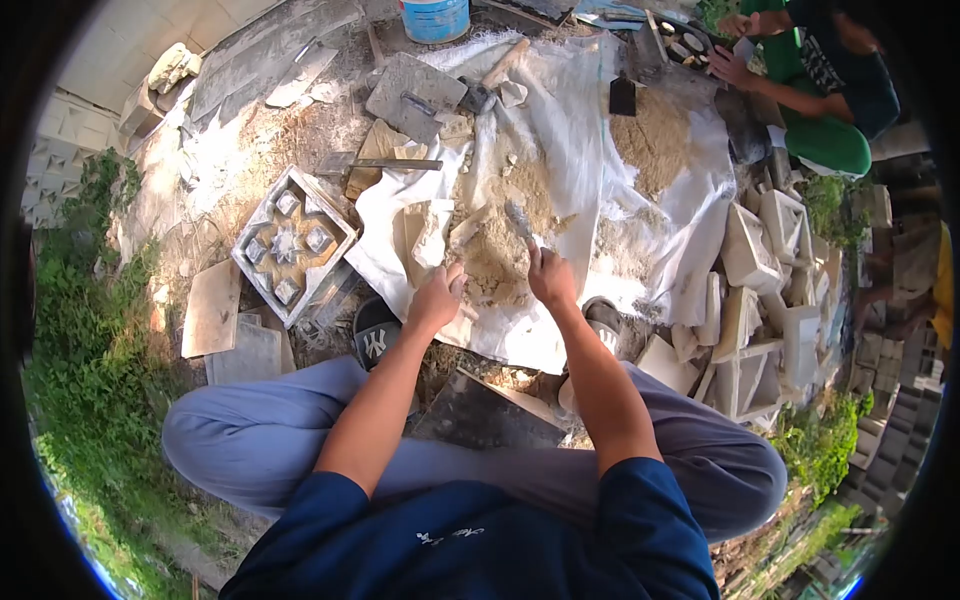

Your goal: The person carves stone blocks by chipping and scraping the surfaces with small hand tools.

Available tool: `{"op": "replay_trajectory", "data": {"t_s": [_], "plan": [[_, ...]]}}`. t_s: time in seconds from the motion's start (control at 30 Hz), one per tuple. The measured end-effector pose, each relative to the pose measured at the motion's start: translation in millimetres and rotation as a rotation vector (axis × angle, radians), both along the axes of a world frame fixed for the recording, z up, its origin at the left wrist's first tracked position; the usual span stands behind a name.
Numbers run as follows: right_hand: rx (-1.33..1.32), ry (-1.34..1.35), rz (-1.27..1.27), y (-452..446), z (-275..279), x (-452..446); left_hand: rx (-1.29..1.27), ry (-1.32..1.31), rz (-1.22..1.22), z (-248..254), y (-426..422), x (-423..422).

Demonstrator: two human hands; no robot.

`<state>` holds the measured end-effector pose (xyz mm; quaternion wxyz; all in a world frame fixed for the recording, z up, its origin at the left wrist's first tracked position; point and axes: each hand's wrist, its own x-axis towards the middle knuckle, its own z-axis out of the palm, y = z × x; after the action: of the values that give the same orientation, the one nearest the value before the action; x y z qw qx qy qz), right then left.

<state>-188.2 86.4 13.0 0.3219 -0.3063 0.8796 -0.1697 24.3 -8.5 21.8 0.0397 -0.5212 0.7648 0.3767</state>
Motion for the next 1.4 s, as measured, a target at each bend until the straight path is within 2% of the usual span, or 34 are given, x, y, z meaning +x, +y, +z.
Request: {"op": "replay_trajectory", "data": {"t_s": [0.07,0.1,0.17,0.27,0.37,0.4,0.47,0.5,0.53,0.6,0.73,0.83,0.93,1.0,1.07,1.2,1.3,1.4], "plan": [[-0.089,0.089,-0.034,2,0,6,-0.007,0.015,0.001,-1,1,0],[0.000,0.097,0.027,5,-17,3,0.007,-0.002,0.004,1,2,1],[-0.021,0.142,0.033,12,-43,-1,0.003,-0.011,0.000,7,-2,-4],[-0.017,0.144,0.059,7,-42,-9,0.042,-0.009,0.034,9,-3,-2],[-0.011,0.030,0.015,5,10,-9,-0.018,0.015,0.006,-5,0,1],[-0.002,0.023,0.017,12,6,-5,-0.030,0.045,0.002,-14,0,2],[-0.242,0.042,-0.052,30,-5,0,-0.045,0.076,-0.003,-10,-1,1],[-0.280,0.056,-0.023,43,-17,3,0.007,0.034,0.020,4,-3,-1],[-0.085,0.098,0.018,49,-20,6,0.059,-0.006,0.045,9,-4,-4],[0.005,0.175,0.059,56,-24,11,0.052,-0.019,0.023,8,-4,-4],[0.005,0.047,0.020,38,-23,-3,-0.023,0.011,-0.013,0,-3,-1],[-0.273,0.043,-0.032,38,-12,-2,-0.005,0.008,-0.020,-10,-5,1],[-0.360,0.138,-0.027,48,-8,8,-0.043,0.056,-0.036,-19,-3,2],[0.081,0.107,0.020,54,-14,10,-0.044,0.052,-0.032,-5,-2,0],[0.126,0.038,-0.029,51,-15,7,-0.048,0.044,-0.034,11,-3,-1],[0.091,0.045,0.019,49,-2,-3,0.020,0.027,-0.012,8,-3,-3],[-0.184,0.066,-0.098,53,-6,0,0.016,0.029,-0.014,-1,-4,-1],[-0.143,0.118,-0.091,71,-23,8,-0.003,0.026,-0.017,-1,-2,-1]]}}
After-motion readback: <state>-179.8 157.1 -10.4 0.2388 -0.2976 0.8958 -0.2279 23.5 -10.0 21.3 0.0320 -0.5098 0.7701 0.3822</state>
